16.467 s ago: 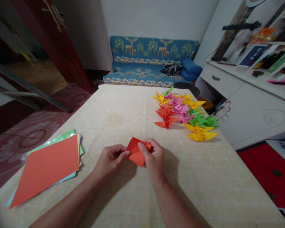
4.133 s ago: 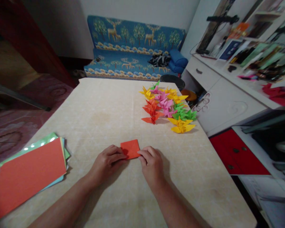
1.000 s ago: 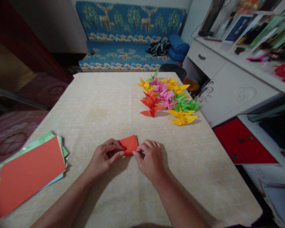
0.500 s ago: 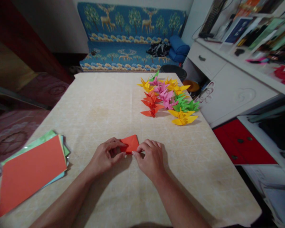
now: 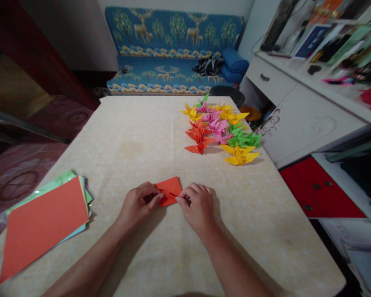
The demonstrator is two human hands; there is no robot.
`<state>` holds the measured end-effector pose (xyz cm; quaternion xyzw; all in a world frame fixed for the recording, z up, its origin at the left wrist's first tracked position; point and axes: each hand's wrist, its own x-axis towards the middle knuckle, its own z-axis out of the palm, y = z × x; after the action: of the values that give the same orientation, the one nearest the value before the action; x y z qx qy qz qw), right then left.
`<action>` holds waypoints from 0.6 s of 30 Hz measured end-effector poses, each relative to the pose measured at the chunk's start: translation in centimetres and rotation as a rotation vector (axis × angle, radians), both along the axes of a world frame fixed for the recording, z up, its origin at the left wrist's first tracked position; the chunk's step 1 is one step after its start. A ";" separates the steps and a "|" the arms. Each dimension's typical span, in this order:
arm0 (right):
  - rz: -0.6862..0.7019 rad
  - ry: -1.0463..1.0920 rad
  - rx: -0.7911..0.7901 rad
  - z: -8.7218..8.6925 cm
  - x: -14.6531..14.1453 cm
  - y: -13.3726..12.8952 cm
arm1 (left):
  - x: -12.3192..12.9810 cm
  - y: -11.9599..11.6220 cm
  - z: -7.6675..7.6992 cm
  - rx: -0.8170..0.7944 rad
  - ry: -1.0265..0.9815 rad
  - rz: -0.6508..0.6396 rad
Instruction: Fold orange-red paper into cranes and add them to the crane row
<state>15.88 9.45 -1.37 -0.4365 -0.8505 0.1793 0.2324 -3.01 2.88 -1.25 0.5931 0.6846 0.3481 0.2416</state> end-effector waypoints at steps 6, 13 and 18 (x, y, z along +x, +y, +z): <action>-0.012 0.001 0.021 -0.2 -0.2 0.0 | 0.4 0.2 0.1 -0.011 0.063 0.046; -0.029 -0.050 0.038 -0.1 -0.4 -0.3 | 0.8 0.2 0.1 -0.045 0.115 0.078; -0.037 -0.067 0.037 0.0 -0.5 -0.3 | 0.9 0.1 0.0 -0.068 0.121 0.082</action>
<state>15.34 9.14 -1.38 -0.4536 -0.8527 0.1446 0.2150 -2.08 3.03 -1.20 0.5761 0.7331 0.2976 0.2053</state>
